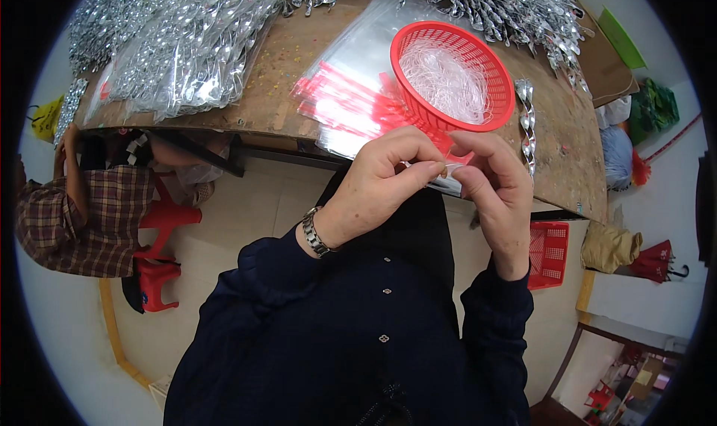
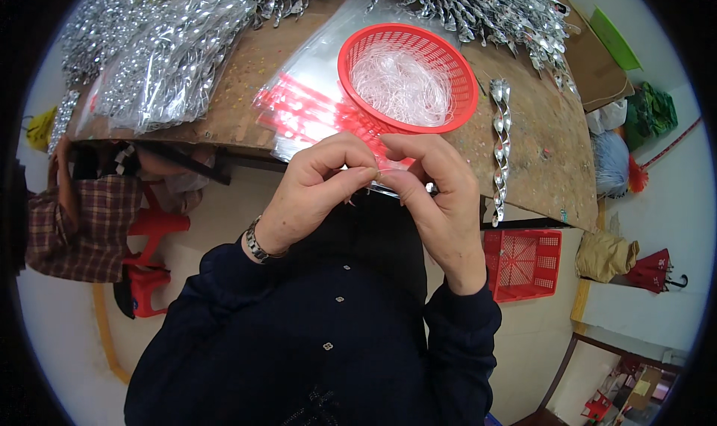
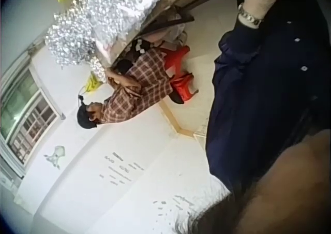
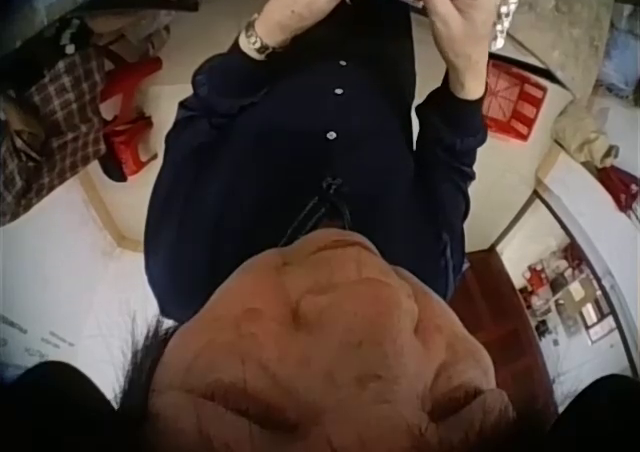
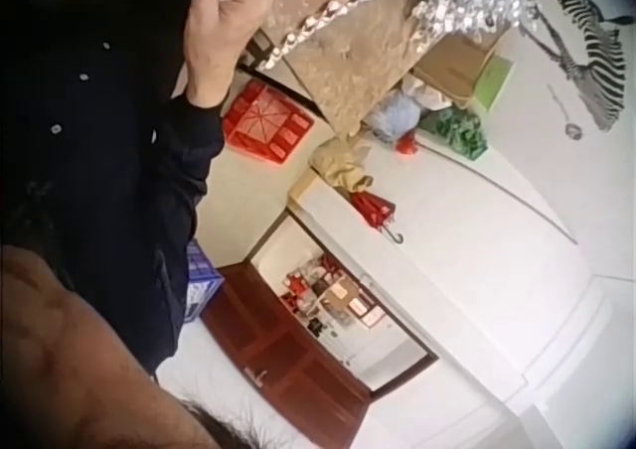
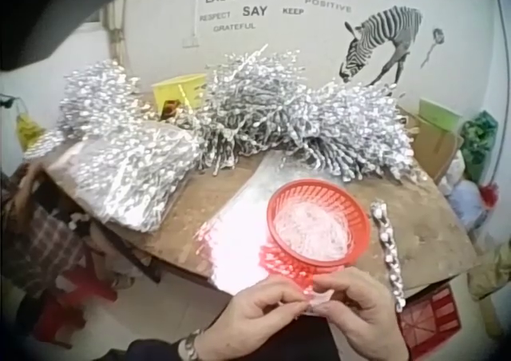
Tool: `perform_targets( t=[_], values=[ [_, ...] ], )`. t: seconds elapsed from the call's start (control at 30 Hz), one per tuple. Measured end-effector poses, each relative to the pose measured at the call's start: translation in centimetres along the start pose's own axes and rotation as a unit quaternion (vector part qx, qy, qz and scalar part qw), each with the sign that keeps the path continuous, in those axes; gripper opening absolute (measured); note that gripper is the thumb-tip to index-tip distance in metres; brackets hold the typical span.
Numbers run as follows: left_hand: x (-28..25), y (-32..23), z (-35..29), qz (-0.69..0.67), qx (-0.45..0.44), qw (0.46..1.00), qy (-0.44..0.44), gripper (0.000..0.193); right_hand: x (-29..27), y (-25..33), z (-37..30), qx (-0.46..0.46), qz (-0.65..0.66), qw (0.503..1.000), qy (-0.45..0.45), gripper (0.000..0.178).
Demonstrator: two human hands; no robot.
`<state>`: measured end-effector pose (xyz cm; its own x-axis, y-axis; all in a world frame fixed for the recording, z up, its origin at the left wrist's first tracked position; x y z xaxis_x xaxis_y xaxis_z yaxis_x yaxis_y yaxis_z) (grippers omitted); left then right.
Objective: Packaging small silver decorative items into individual plastic bags.
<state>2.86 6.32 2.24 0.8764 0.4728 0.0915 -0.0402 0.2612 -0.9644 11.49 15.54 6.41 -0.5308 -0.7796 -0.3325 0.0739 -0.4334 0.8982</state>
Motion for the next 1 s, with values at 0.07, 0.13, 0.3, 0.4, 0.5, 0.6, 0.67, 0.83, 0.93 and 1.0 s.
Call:
perform_targets(
  t=[0.07, 0.13, 0.3, 0.4, 0.5, 0.6, 0.67, 0.83, 0.93, 1.0],
  values=[
    [0.3, 0.1, 0.0, -0.023, -0.011, 1.000, 0.018, 0.008, 0.6, 0.2, 0.1, -0.019, 0.001, 0.999, 0.036, 0.034],
    [0.2, 0.0, -0.1, -0.034, -0.037, 0.999, 0.018, 0.009, 0.7, 0.3, 0.2, -0.024, -0.015, 0.998, 0.053, 0.036],
    [0.2, 0.2, -0.2, -0.049, -0.060, 0.997, 0.015, 0.011, 0.8, 1.0, 0.5, -0.041, -0.062, 0.995, 0.066, 0.032],
    [0.6, -0.1, -0.2, -0.048, -0.068, 0.996, 0.036, 0.011, 0.7, 1.2, 0.6, -0.056, -0.058, 0.995, 0.066, 0.027],
    [0.9, -0.2, -0.3, -0.070, -0.070, 0.994, 0.049, 0.011, 1.1, 1.6, 0.5, -0.090, -0.081, 0.989, 0.085, 0.020],
    [1.0, 0.2, -0.5, -0.047, -0.077, 0.994, 0.058, 0.012, 1.0, 1.1, 0.5, -0.058, -0.055, 0.994, 0.075, 0.013],
    [1.1, 0.1, -0.5, -0.059, -0.081, 0.993, 0.063, 0.012, 0.9, 0.8, 0.4, -0.060, -0.081, 0.992, 0.079, 0.008],
    [1.1, 0.3, -0.5, -0.075, -0.084, 0.992, 0.061, 0.012, 1.0, -0.1, 0.2, -0.028, -0.068, 0.995, 0.060, 0.004],
    [1.1, 0.5, -0.5, -0.076, -0.088, 0.991, 0.060, 0.011, 0.9, -0.7, 0.0, 0.004, -0.030, 0.999, 0.045, 0.002],
    [1.1, 0.8, -0.5, -0.075, -0.088, 0.992, 0.059, 0.011, 0.8, -1.3, -0.1, 0.026, -0.002, 0.999, 0.035, 0.002]
  ],
)
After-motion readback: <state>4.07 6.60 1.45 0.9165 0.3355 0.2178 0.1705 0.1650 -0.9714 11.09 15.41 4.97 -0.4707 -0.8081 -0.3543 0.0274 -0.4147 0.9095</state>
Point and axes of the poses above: each hand's wrist, its own z-axis towards the middle knuckle, its own x-axis out of the palm, y = z × x, the point moved 10 cm from there along z, towards the middle knuckle, and after that the axes turned 1 degree about -x, right-handed, at the moved point
